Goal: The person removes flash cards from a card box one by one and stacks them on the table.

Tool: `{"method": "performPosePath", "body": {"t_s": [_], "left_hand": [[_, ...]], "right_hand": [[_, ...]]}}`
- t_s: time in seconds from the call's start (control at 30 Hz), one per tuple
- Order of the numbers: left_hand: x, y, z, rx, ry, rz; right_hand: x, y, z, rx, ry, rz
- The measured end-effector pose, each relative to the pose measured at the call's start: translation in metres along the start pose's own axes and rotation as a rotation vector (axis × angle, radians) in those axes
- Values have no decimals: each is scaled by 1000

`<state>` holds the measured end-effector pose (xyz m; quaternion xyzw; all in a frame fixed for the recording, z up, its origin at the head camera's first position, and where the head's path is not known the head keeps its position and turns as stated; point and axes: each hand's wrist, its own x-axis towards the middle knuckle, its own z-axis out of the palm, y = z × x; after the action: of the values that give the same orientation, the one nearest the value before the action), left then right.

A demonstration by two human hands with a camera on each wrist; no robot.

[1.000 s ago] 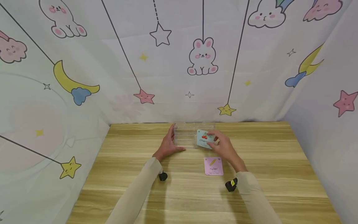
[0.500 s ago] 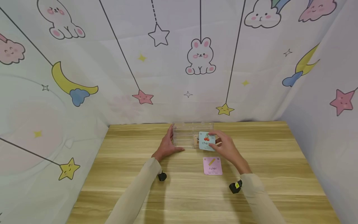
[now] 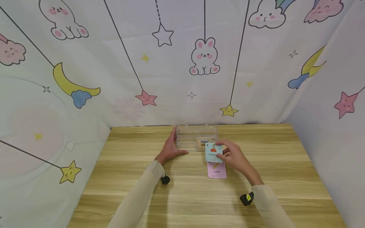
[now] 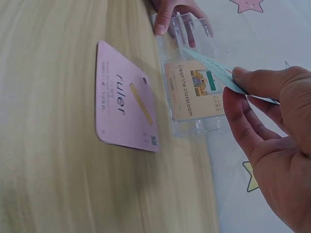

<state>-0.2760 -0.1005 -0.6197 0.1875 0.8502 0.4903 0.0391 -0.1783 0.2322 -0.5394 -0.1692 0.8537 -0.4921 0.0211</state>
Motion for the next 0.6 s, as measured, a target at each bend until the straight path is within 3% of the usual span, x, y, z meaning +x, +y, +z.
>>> {"method": "performPosePath", "body": {"t_s": [0.6], "left_hand": [[-1, -2, 2, -19, 9, -5]], "right_hand": [[-30, 19, 13, 94, -88, 158]]}}
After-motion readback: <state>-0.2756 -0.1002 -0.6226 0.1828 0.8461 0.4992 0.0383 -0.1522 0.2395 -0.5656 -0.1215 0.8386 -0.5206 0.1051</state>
